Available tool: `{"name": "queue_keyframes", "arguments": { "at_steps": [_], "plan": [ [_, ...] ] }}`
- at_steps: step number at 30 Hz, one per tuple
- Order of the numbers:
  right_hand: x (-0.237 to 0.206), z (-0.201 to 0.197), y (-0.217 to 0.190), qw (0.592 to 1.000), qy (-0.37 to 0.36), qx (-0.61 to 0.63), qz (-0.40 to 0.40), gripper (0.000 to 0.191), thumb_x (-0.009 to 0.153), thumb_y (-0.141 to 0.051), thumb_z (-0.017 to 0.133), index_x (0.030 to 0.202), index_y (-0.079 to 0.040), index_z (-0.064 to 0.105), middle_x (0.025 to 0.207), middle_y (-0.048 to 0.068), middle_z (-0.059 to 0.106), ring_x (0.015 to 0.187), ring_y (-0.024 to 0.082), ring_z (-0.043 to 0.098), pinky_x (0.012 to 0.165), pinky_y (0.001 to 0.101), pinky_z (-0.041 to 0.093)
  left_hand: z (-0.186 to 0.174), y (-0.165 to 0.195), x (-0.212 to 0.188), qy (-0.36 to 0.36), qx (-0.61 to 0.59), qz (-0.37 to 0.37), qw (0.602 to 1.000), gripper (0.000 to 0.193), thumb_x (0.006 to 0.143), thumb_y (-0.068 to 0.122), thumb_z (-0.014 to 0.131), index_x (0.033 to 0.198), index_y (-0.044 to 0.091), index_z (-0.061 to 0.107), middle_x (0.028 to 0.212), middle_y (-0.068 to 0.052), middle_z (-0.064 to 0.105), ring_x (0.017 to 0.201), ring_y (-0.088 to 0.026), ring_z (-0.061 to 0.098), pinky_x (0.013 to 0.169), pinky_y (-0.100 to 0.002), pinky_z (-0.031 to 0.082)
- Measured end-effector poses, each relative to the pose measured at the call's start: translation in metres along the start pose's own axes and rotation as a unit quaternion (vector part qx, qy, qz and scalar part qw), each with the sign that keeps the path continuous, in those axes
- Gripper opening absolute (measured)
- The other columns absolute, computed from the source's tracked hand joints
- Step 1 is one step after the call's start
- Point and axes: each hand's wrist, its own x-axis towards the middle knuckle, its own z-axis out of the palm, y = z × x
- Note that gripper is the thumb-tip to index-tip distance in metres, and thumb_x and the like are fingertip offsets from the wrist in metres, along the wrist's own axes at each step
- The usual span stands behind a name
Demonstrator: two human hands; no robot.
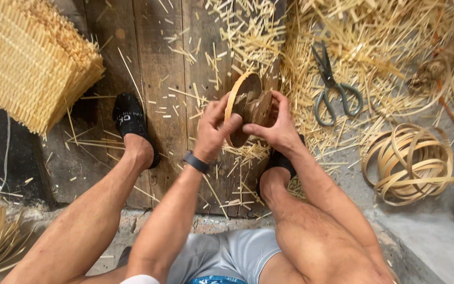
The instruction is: The person sits on the floor and trims excess bamboo strips from the edge of a woven bamboo mat with scissors, holding the mat over a round wooden form. They bend and fit a bamboo strip around the mat rim, press the trimmed mat into shape, and stack it with finished mats.
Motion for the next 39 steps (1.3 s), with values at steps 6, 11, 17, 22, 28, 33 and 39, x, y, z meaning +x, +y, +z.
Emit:
{"name": "queue_keyframes", "arguments": {
  "at_steps": [6,11,17,22,28,33,39],
  "plan": [
    [0.008,0.023,-0.044,0.97,0.049,0.15,0.185,0.125,0.055,-0.045,0.089,0.149,-0.004,0.016,0.132,0.024,0.048,0.114,0.037,0.065,0.079,0.0425,0.067,0.041,0.005,0.003,0.162,-0.074,-0.034,0.983,0.077,0.1,0.06,0.057,0.15,0.002,0.051,0.126,-0.014,0.072,0.117,-0.022,0.068,0.098,-0.032,0.055],
    [-0.003,0.014,-0.029,0.941,-0.005,0.277,0.194,0.103,0.064,-0.037,0.083,0.142,-0.008,0.022,0.126,0.021,0.053,0.11,0.032,0.068,0.075,0.049,0.068,0.014,-0.036,0.014,0.084,-0.018,-0.058,0.995,0.077,0.095,0.068,0.049,0.14,0.007,0.063,0.111,-0.011,0.076,0.106,-0.022,0.073,0.086,-0.031,0.06],
    [-0.038,-0.042,0.014,0.81,-0.118,0.57,0.068,0.027,0.1,-0.029,0.067,0.104,-0.004,0.058,0.1,0.011,0.073,0.094,0.03,0.074,0.083,0.0567,0.063,-0.062,-0.093,0.028,0.084,0.195,-0.16,0.964,0.048,0.104,0.044,0.057,0.11,0.001,0.078,0.078,-0.015,0.074,0.071,-0.028,0.072,0.064,-0.045,0.058],
    [-0.063,-0.067,0.029,0.843,-0.035,0.531,0.071,0.036,0.094,-0.031,0.068,0.118,-0.004,0.068,0.101,0.016,0.075,0.085,0.032,0.075,0.07,0.0501,0.063,-0.117,-0.089,0.039,-0.063,0.059,-0.475,0.876,0.027,0.096,0.015,0.06,0.111,-0.005,0.068,0.081,-0.015,0.075,0.066,-0.029,0.076,0.056,-0.04,0.065],
    [-0.065,-0.064,0.028,0.844,-0.001,0.528,0.095,0.042,0.096,-0.035,0.067,0.12,-0.001,0.065,0.106,0.019,0.075,0.088,0.034,0.075,0.069,0.0525,0.062,-0.097,-0.059,0.146,0.208,-0.438,-0.214,0.848,0.048,0.097,0.018,0.066,0.139,0.005,0.046,0.115,-0.01,0.075,0.102,-0.02,0.077,0.09,-0.037,0.066],
    [-0.046,-0.036,0.02,0.84,-0.053,0.536,0.061,0.052,0.098,-0.042,0.06,0.135,-0.005,0.06,0.126,0.013,0.068,0.115,0.03,0.068,0.096,0.0524,0.059,-0.027,-0.044,0.12,0.025,-0.168,-0.304,0.937,0.047,0.091,0.04,0.071,0.121,0.005,0.065,0.1,-0.012,0.075,0.084,-0.02,0.074,0.068,-0.036,0.062],
    [-0.015,-0.005,0.009,0.894,-0.074,0.422,0.13,0.06,0.096,-0.054,0.049,0.134,-0.008,0.057,0.124,0.014,0.069,0.112,0.03,0.069,0.088,0.0513,0.063,0.024,-0.07,0.043,0.115,-0.29,-0.345,0.885,0.032,0.094,0.016,0.072,0.125,0.008,0.071,0.107,-0.002,0.077,0.089,-0.01,0.072,0.08,-0.025,0.06]
  ]
}}
